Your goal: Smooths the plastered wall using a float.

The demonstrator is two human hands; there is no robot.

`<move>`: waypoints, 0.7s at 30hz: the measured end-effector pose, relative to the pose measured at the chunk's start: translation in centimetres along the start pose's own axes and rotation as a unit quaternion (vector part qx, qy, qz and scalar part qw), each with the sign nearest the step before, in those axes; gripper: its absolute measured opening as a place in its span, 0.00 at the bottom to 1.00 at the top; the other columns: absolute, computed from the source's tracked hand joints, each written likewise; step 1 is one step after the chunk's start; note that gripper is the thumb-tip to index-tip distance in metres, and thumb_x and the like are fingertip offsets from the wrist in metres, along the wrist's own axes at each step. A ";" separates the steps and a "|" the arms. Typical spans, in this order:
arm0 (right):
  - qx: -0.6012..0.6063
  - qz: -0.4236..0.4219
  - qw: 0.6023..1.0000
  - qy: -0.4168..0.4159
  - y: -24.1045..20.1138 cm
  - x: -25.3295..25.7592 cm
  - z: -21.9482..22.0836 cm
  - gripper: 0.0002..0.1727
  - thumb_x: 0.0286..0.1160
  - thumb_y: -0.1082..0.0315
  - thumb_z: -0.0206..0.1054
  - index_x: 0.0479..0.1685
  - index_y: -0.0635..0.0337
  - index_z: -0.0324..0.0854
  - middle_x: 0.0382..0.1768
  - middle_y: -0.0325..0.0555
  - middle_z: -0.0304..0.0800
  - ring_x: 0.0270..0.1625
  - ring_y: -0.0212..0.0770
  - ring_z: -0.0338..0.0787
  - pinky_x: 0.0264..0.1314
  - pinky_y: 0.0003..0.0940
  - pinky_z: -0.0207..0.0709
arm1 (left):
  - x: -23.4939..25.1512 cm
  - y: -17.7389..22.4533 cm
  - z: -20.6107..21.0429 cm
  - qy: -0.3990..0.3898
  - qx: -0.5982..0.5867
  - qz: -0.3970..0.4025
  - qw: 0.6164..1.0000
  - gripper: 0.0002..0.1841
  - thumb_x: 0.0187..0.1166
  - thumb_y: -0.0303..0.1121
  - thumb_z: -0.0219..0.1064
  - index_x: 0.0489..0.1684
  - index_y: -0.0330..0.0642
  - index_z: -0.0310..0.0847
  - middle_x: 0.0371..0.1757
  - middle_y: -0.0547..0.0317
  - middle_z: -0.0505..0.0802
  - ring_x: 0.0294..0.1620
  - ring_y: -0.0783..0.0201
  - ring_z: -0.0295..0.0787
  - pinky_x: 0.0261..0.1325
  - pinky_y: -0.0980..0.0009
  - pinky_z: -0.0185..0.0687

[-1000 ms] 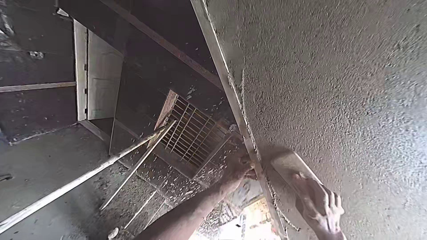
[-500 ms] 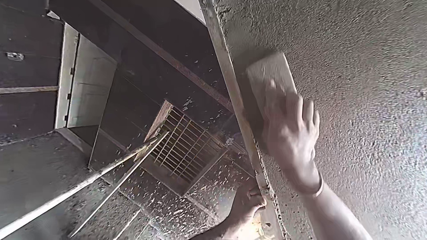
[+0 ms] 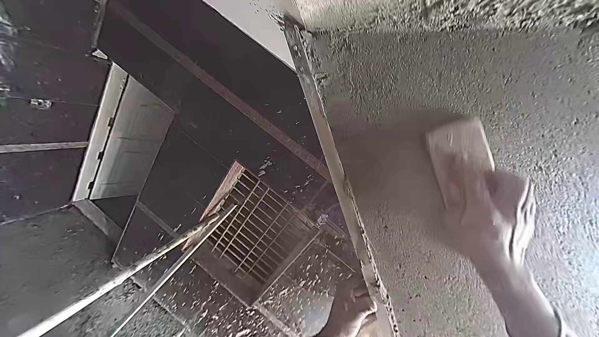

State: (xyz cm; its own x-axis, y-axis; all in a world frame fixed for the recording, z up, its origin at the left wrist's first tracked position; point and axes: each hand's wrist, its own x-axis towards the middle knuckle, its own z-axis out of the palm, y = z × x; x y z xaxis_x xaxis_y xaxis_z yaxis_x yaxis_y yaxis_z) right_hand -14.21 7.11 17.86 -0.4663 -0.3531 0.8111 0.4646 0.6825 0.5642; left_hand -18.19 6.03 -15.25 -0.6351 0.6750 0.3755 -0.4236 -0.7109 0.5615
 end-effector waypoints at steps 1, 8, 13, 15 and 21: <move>0.001 0.014 1.000 -0.004 -1.4 4.3 0.2 0.27 0.89 0.55 0.53 0.84 0.45 0.73 0.62 0.74 0.79 0.63 0.76 0.80 0.59 0.73 0.73 | 0.1 0.0 0.0 -0.002 0.003 -0.001 1.000 0.28 0.64 0.33 0.80 0.62 0.30 0.78 0.49 0.50 0.96 0.48 0.57 0.96 0.53 0.58 0.94; 0.000 -0.072 0.997 0.011 -14.4 8.7 4.7 0.28 0.84 0.64 0.57 0.85 0.44 0.73 0.63 0.56 0.81 0.55 0.58 0.83 0.45 0.52 0.76 | 0.5 -0.5 -0.6 -0.058 0.004 0.084 0.995 0.23 0.70 0.32 0.78 0.63 0.31 0.84 0.52 0.53 0.97 0.52 0.63 0.95 0.59 0.62 0.91; -0.041 -0.126 0.991 -0.014 -10.8 -2.7 3.3 0.24 0.81 0.60 0.62 0.76 0.50 0.82 0.57 0.62 0.88 0.45 0.58 0.88 0.39 0.48 0.78 | 0.5 -0.8 -0.5 -0.048 0.024 0.088 0.995 0.23 0.71 0.30 0.76 0.65 0.30 0.83 0.53 0.52 0.97 0.53 0.63 0.95 0.61 0.63 0.91; -0.036 -0.127 0.991 -0.015 -8.2 -6.7 2.4 0.21 0.85 0.59 0.59 0.73 0.45 0.85 0.51 0.62 0.88 0.42 0.57 0.86 0.38 0.47 0.75 | 0.5 -1.0 -0.5 -0.044 0.023 0.066 0.997 0.24 0.70 0.30 0.76 0.65 0.30 0.83 0.54 0.51 0.96 0.52 0.61 0.96 0.59 0.61 0.92; -0.010 -0.037 0.999 0.003 -5.2 3.1 1.6 0.27 0.87 0.55 0.56 0.80 0.54 0.78 0.58 0.70 0.85 0.56 0.69 0.86 0.54 0.63 0.79 | 0.3 -0.3 -0.4 -0.045 0.018 0.040 0.998 0.27 0.72 0.22 0.73 0.72 0.28 0.74 0.56 0.49 0.95 0.53 0.60 0.95 0.59 0.60 0.92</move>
State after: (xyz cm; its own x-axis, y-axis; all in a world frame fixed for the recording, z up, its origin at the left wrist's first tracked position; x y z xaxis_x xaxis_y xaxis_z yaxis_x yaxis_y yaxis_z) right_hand -19.23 3.50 17.24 -0.4955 -0.4066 0.7676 0.4438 0.6412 0.6261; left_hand -18.48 6.33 -15.58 -0.6045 0.6322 0.4847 -0.3491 -0.7572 0.5521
